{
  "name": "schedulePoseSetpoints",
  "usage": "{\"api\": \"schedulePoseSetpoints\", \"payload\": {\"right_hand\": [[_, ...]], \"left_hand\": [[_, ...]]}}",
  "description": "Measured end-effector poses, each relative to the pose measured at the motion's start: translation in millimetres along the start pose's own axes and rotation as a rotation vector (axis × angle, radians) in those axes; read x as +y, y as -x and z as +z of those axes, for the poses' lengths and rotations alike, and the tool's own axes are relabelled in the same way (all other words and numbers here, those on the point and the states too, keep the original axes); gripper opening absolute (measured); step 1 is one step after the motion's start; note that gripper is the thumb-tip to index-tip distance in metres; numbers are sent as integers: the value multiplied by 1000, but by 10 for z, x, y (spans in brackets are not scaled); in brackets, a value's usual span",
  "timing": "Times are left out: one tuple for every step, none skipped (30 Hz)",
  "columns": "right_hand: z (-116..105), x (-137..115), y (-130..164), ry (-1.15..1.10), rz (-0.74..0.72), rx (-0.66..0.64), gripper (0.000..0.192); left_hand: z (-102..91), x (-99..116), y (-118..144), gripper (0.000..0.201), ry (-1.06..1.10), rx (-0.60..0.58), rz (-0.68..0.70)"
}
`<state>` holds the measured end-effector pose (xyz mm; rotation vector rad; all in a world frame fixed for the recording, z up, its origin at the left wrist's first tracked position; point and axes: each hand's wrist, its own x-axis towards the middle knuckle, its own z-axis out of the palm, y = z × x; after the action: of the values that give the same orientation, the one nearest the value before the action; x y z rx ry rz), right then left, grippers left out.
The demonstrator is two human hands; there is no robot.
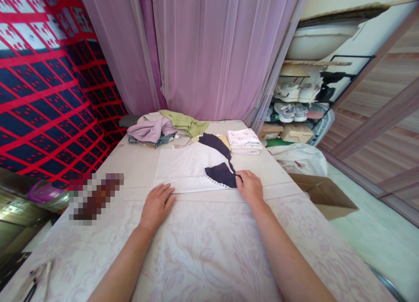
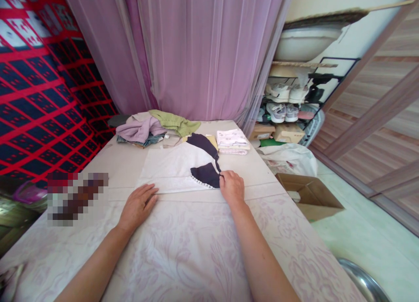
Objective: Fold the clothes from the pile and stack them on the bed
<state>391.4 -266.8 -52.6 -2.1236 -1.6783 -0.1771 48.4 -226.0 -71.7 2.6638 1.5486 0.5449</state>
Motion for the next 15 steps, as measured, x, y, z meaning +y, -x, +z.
{"api": "schedulePoseSetpoints", "payload": {"right_hand": [[11,-62,4,-33,-77,17,29],[26,-136,5,-63,-161,14,32],[49,-217,4,-83,-244,-8,35],[78,-298,0,-90,-318,-45,38],[113,-374,-3,-83,-373,-89,41],[152,-438,-6,-66,-402,-135,43],[193,-487,-8,-45,-405,-177,44],[233,-518,-7,-25,-389,-213,44],[267,-532,-4,-12,-365,-241,44],[292,-527,3,-6,-344,-255,43],[307,-506,11,-7,-326,-247,41],[309,-470,23,-13,-304,-214,39],[298,-422,36,-20,-266,-159,37],[275,-365,51,-21,-205,-91,35],[244,-301,67,-11,-123,-25,34]], "left_hand": [[3,5,-9,41,4,-8,-3],[5,15,-23,42,6,-19,-5],[6,28,-39,44,7,-31,-5],[4,45,-58,45,6,-42,-4],[1,63,-77,46,3,-53,-2],[-5,78,-95,47,-3,-63,-2],[-12,87,-109,47,-9,-72,-5],[-20,86,-118,47,-15,-80,-13],[-30,70,-121,45,-19,-85,-29],[-40,39,-117,43,-21,-82,-53],[-52,-9,-108,41,-22,-67,-86],[-67,-71,-94,39,-19,-41,-121],[-84,-142,-80,39,-15,-7,-156],[-105,-218,-67,38,-11,27,-191],[-127,-292,-61,39,-9,53,-225]]}}
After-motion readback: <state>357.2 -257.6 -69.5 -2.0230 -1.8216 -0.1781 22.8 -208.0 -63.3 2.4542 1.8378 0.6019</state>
